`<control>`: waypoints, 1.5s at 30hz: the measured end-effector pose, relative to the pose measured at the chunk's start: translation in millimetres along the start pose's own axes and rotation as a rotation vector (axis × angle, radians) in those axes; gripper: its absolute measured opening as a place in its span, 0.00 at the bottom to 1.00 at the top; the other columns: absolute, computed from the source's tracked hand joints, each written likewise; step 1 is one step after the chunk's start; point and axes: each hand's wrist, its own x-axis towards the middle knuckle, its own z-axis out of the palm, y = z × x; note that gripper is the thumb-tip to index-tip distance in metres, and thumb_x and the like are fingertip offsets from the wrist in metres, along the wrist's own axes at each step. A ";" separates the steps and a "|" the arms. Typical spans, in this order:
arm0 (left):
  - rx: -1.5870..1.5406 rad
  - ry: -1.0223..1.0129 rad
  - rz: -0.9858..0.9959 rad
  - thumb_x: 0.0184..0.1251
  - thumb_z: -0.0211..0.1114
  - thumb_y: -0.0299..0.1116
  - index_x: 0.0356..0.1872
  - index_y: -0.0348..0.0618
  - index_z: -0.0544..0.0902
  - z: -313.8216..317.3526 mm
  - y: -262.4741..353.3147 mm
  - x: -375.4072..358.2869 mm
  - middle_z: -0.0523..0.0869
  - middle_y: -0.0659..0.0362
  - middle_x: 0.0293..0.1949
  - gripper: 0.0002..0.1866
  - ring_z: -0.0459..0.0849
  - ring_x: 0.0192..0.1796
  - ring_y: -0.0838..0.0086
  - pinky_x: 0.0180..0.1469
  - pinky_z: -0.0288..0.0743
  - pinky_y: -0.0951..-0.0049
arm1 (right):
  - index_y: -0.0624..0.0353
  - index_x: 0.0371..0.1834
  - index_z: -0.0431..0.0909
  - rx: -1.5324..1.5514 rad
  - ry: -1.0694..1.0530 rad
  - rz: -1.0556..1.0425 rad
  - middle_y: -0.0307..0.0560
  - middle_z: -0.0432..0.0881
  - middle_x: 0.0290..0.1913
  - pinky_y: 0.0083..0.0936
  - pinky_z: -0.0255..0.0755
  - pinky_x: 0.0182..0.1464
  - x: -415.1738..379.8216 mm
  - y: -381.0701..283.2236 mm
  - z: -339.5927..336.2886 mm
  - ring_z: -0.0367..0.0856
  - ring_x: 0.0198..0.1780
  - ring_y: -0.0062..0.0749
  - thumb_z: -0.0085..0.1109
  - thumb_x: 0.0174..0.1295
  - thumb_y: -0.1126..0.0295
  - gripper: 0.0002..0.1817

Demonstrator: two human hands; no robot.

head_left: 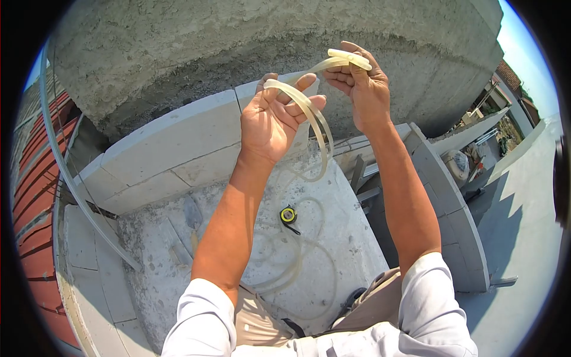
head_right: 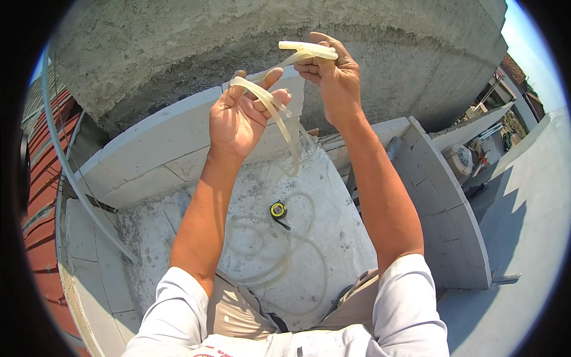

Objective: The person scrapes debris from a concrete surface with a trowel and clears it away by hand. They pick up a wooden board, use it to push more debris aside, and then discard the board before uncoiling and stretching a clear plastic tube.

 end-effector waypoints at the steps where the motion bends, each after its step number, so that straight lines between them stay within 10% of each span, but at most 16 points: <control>1: -0.069 0.092 -0.009 0.86 0.42 0.43 0.71 0.51 0.75 6.1 -1.8 -1.7 0.83 0.35 0.59 0.22 0.89 0.32 0.54 0.49 0.82 0.57 | 0.60 0.67 0.76 -0.027 0.001 0.018 0.55 0.88 0.51 0.35 0.87 0.57 1.2 -3.6 -2.8 0.91 0.50 0.38 0.53 0.80 0.56 0.22; 4: -0.039 -0.141 -0.127 0.86 0.41 0.46 0.71 0.48 0.74 -6.5 5.7 -5.5 0.85 0.39 0.51 0.24 0.79 0.21 0.70 0.35 0.77 0.63 | 0.60 0.66 0.76 -0.081 0.073 0.059 0.58 0.88 0.52 0.35 0.88 0.56 9.1 -16.2 -9.9 0.91 0.51 0.39 0.49 0.82 0.56 0.21; 9: 0.561 0.066 -0.173 0.83 0.48 0.62 0.63 0.37 0.81 2.9 1.5 -28.6 0.79 0.61 0.20 0.35 0.64 0.13 0.84 0.16 0.60 0.81 | 0.63 0.64 0.71 0.049 0.038 0.068 0.66 0.87 0.50 0.37 0.90 0.55 36.3 -46.9 -21.9 0.91 0.50 0.49 0.35 0.85 0.54 0.24; 13: 0.952 0.085 -0.145 0.83 0.55 0.56 0.52 0.37 0.87 -9.2 1.7 -24.1 0.78 0.63 0.20 0.28 0.66 0.14 0.85 0.17 0.65 0.80 | 0.66 0.62 0.72 0.119 -0.063 0.096 0.67 0.87 0.49 0.48 0.82 0.65 64.6 -66.7 -25.5 0.88 0.57 0.55 0.44 0.81 0.46 0.30; 16: 1.037 0.027 -0.142 0.82 0.58 0.52 0.48 0.37 0.88 -9.0 -4.2 -15.2 0.78 0.64 0.20 0.25 0.68 0.15 0.85 0.19 0.67 0.81 | 0.52 0.56 0.78 0.480 -0.252 0.156 0.44 0.88 0.49 0.44 0.82 0.60 123.8 -46.0 -58.8 0.86 0.52 0.41 0.68 0.68 0.61 0.17; 17: 1.049 -0.018 -0.139 0.82 0.59 0.51 0.48 0.38 0.88 -5.8 -8.0 -13.5 0.78 0.64 0.20 0.24 0.69 0.16 0.85 0.19 0.67 0.82 | 0.54 0.54 0.78 0.564 -0.080 0.189 0.43 0.87 0.43 0.37 0.84 0.50 114.4 -65.5 -42.6 0.86 0.45 0.37 0.50 0.79 0.60 0.12; 23: 1.049 -0.060 -0.161 0.83 0.59 0.48 0.45 0.41 0.88 -1.2 -30.7 -6.1 0.79 0.65 0.21 0.20 0.72 0.19 0.86 0.21 0.68 0.82 | 0.53 0.52 0.77 0.313 -0.382 0.247 0.41 0.83 0.38 0.37 0.82 0.48 135.1 -103.4 -33.6 0.83 0.40 0.35 0.47 0.80 0.60 0.12; 29: 1.009 -0.085 -0.161 0.83 0.59 0.49 0.42 0.43 0.86 -10.8 -46.0 -9.8 0.77 0.66 0.21 0.19 0.71 0.20 0.86 0.21 0.66 0.82 | 0.52 0.47 0.76 0.379 -0.289 0.329 0.40 0.80 0.35 0.37 0.80 0.44 140.7 -110.8 -34.2 0.81 0.37 0.34 0.42 0.82 0.56 0.15; 45: 1.127 -0.087 -0.107 0.83 0.59 0.46 0.40 0.42 0.84 -24.1 -39.0 -10.2 0.77 0.66 0.22 0.18 0.73 0.23 0.84 0.25 0.70 0.80 | 0.51 0.37 0.74 -0.783 -0.228 0.344 0.41 0.75 0.27 0.39 0.77 0.34 130.5 -196.5 -4.6 0.77 0.28 0.35 0.42 0.79 0.46 0.22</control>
